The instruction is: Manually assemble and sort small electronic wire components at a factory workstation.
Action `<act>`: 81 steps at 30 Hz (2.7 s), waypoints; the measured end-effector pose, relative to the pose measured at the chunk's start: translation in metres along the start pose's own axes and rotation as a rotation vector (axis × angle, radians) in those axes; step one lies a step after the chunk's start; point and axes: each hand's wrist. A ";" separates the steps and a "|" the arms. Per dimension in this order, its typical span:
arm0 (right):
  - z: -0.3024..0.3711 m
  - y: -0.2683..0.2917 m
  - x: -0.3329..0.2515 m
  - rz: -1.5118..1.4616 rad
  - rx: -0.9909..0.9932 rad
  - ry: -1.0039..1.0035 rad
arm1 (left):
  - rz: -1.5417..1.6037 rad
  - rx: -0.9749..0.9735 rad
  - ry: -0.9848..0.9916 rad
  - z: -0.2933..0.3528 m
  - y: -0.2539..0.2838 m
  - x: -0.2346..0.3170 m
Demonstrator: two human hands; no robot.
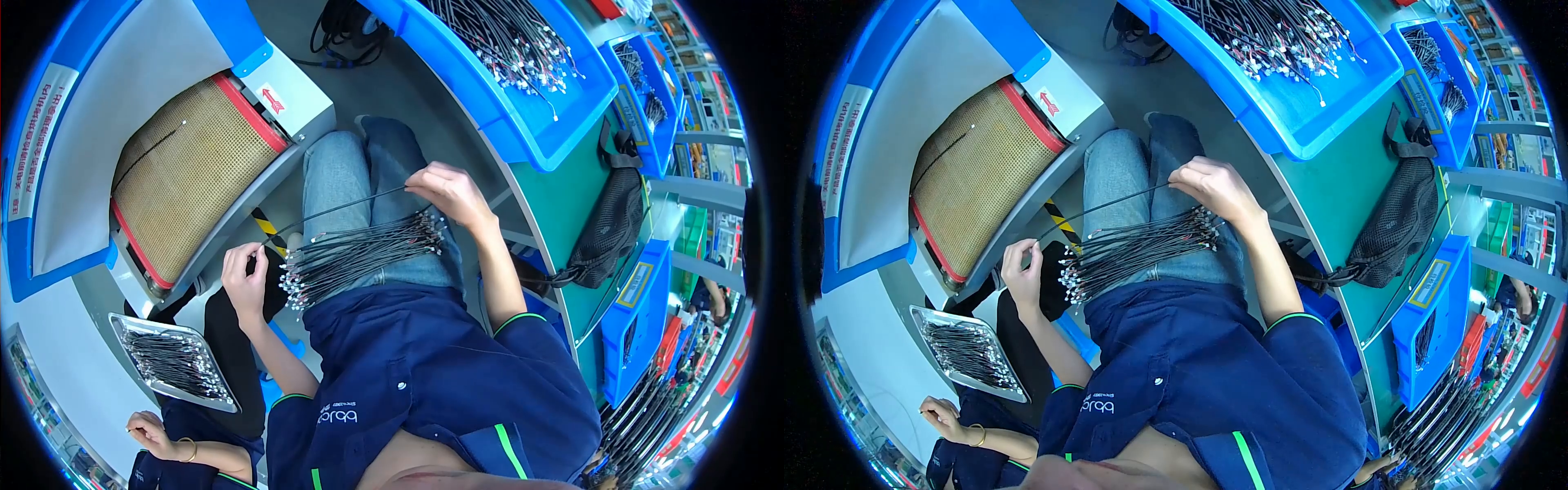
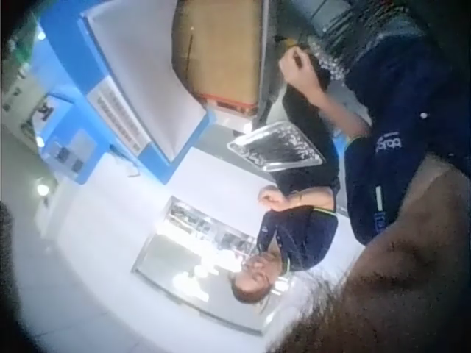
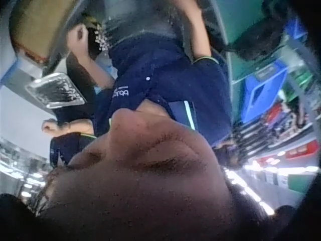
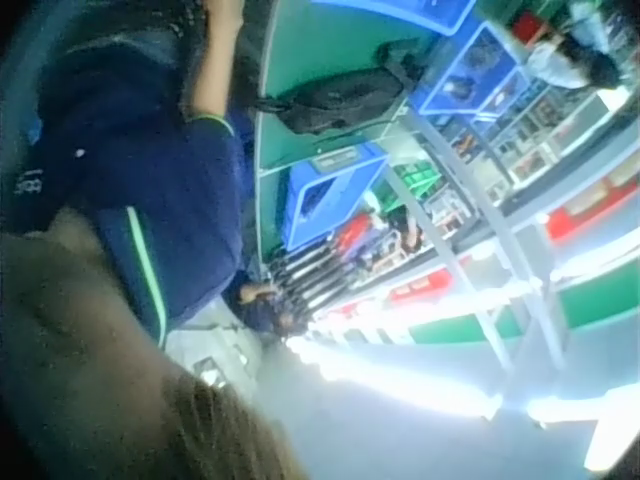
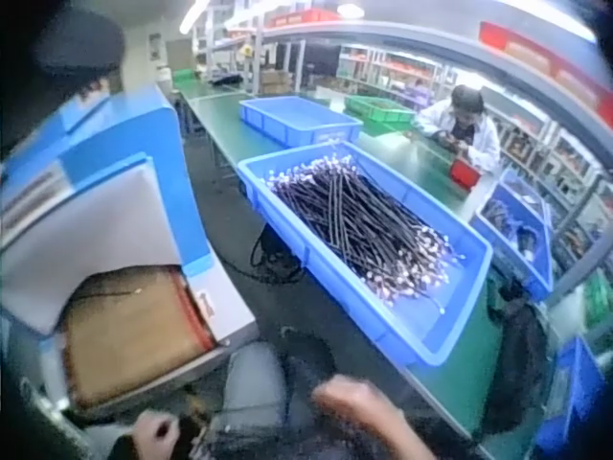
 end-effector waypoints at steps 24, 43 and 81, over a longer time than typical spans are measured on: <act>0.001 -0.013 -0.001 -0.115 -0.048 -0.085 | 0.022 -0.004 -0.002 0.003 0.011 -0.016; 0.000 -0.012 -0.007 -0.223 0.000 -0.182 | -0.013 0.023 -0.034 0.005 0.016 -0.020; -0.017 -0.028 -0.038 -0.100 -0.001 0.121 | -0.007 0.081 -0.026 0.003 0.041 -0.040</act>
Point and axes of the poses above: each hand's wrist, its own z-axis away from the middle knuckle, its own y-axis out of the back of the hand, x = y × z, and after that the axes turned 6 degrees about x, right-handed
